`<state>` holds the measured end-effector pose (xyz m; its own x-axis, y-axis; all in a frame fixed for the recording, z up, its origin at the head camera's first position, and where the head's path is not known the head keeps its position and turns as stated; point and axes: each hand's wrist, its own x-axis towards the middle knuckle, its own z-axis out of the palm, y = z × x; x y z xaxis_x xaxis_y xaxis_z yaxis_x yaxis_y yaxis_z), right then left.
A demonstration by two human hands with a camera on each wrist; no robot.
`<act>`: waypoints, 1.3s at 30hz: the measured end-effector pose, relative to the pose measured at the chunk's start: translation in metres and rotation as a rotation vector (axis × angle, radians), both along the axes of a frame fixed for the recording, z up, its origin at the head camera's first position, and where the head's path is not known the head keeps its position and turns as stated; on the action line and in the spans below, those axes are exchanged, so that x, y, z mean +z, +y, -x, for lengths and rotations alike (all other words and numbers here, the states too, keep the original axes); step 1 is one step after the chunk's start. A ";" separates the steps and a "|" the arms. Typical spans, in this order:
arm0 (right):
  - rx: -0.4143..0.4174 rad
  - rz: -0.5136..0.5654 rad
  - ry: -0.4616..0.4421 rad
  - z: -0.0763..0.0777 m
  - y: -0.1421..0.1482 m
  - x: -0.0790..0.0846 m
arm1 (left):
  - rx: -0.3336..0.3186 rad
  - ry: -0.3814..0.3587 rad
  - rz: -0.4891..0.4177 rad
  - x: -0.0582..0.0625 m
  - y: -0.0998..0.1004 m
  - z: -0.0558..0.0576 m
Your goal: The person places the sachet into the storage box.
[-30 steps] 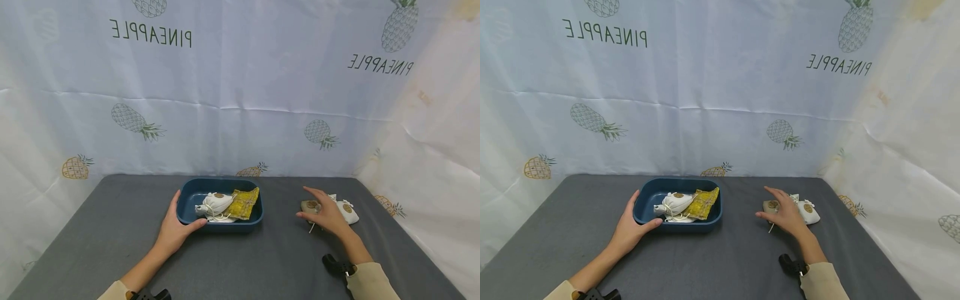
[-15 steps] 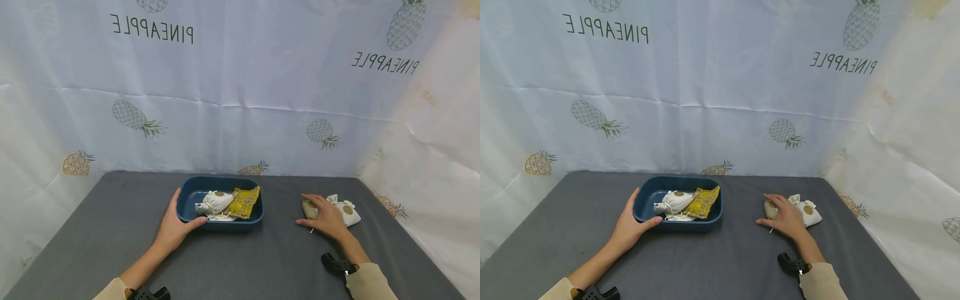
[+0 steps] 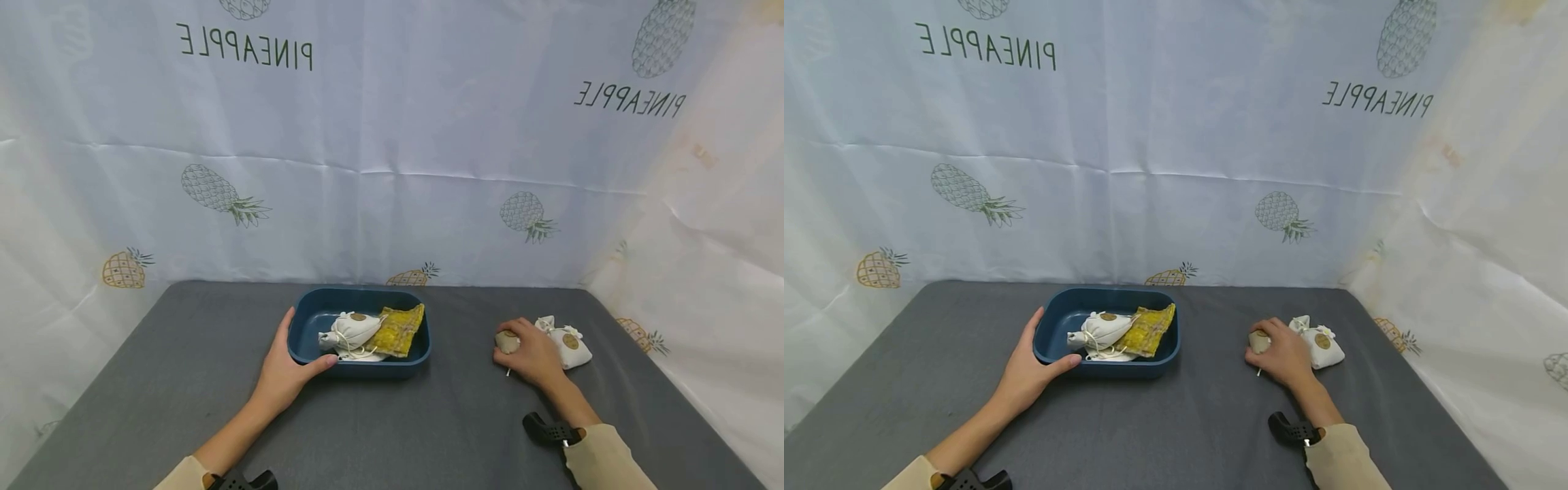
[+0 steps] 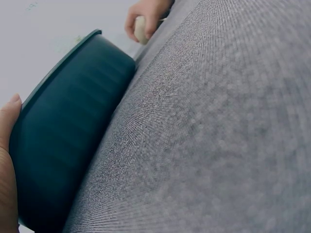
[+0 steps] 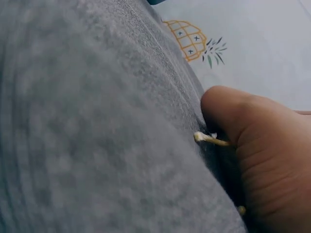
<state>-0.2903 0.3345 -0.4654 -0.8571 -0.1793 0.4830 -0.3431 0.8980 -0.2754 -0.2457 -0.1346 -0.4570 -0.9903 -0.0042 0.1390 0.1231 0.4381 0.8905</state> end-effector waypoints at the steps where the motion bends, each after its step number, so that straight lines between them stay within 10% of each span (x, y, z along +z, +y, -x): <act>1: -0.003 0.006 0.003 0.000 -0.001 0.001 | 0.000 0.000 -0.003 0.000 0.000 0.000; 18: 0.111 0.083 0.141 -0.003 -0.021 0.029 | 0.006 0.015 -0.012 0.000 0.000 0.001; 39: 0.436 0.171 0.143 -0.005 -0.169 0.094 | 0.015 0.012 -0.002 -0.002 0.001 0.000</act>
